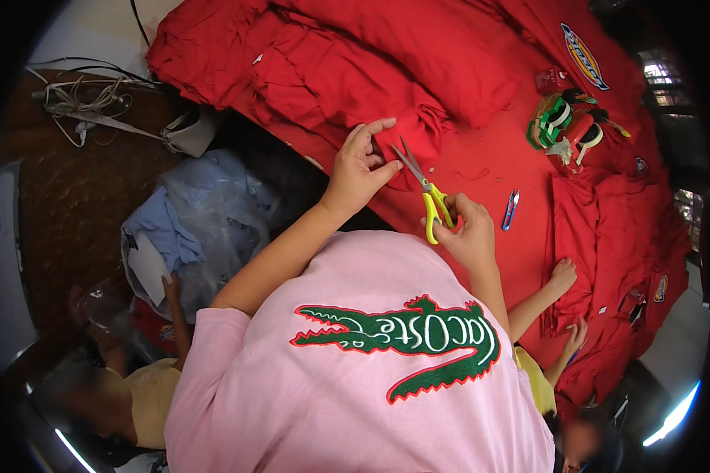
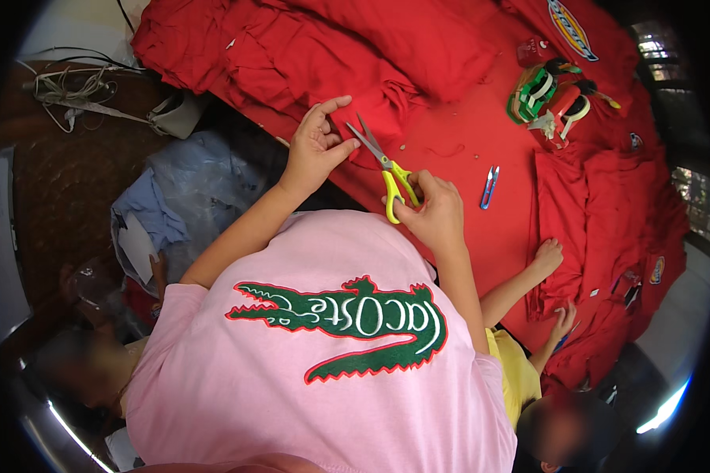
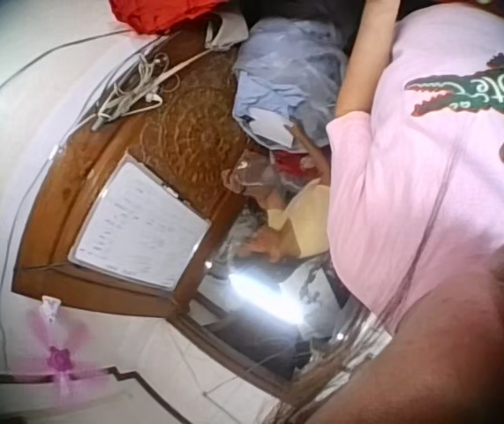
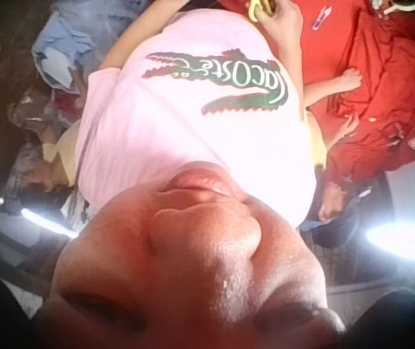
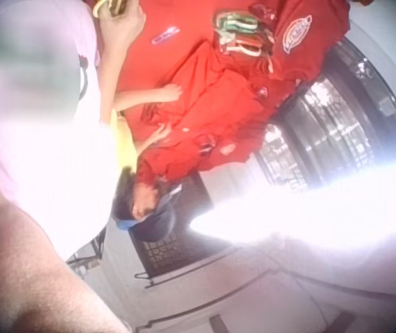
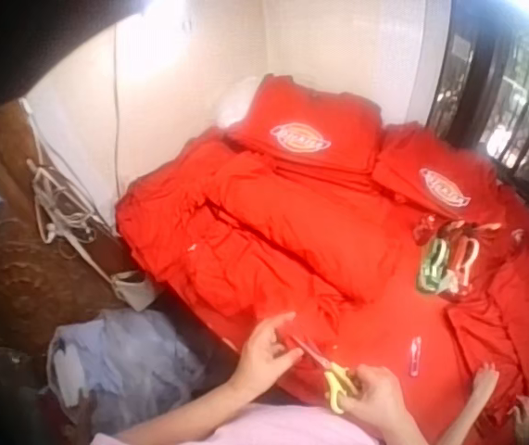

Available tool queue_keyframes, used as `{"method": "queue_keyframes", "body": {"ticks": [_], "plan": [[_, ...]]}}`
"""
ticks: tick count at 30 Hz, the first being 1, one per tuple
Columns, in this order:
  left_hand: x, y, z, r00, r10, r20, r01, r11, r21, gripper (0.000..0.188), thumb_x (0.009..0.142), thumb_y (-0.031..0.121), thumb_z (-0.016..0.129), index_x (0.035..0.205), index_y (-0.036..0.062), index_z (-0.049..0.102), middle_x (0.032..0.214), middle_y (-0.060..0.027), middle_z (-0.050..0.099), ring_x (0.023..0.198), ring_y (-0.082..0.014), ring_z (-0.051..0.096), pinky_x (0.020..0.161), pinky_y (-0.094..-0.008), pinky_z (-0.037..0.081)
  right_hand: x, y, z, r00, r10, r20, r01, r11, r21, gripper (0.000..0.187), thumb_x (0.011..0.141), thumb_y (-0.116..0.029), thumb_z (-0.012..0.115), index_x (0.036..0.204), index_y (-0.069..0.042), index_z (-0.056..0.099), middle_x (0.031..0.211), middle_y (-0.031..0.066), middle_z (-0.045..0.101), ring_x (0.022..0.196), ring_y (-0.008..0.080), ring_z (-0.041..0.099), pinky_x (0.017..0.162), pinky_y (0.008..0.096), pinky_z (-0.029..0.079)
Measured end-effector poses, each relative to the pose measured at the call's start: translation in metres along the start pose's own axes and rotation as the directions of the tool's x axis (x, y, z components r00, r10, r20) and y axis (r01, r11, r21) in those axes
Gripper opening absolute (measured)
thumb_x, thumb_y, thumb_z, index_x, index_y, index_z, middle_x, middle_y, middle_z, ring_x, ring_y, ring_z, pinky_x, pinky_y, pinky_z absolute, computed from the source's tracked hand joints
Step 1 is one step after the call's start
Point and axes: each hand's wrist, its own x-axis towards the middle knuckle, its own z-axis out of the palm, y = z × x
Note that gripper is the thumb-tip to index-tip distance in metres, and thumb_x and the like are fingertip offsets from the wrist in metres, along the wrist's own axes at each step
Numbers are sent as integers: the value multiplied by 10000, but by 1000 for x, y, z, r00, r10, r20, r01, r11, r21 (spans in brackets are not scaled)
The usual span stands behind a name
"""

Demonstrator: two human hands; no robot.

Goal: The person uses scissors to remove tags from a stack of red t-shirts, then folds each shirt and places them in a separate pile.

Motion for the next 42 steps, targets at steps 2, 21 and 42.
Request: {"method": "queue_keyframes", "body": {"ticks": [2,21,42], "plan": [[2,9,-1,1000,-18,13,18,999,-29,784,793,-208,705,1505,16,466,1148,5,452,799,-29,449,724,-183,511,1,-1,3,1000,-21,-9,21,1000,-18,392,689,-254,896,892,-40,638,713,66,627,696,237,601,721,370,464],[9,30,-23,998,67,-5,-66,993,100,887,755,-191,728,1551,65,432,1263,3,464,821,-36,470,749,-183,520,13,-22,19,995,-96,-28,95,995,-27,385,688,-254,891,893,-59,630,700,50,632,664,235,581,701,380,423],[19,17,-17,996,77,-38,-78,997,-2,822,785,-122,782,1519,89,478,1280,-25,499,824,-28,502,722,-183,519,25,0,21,999,-51,0,51,993,109,280,740,-147,883,877,-52,657,717,23,635,698,188,508,712,366,422]]}}
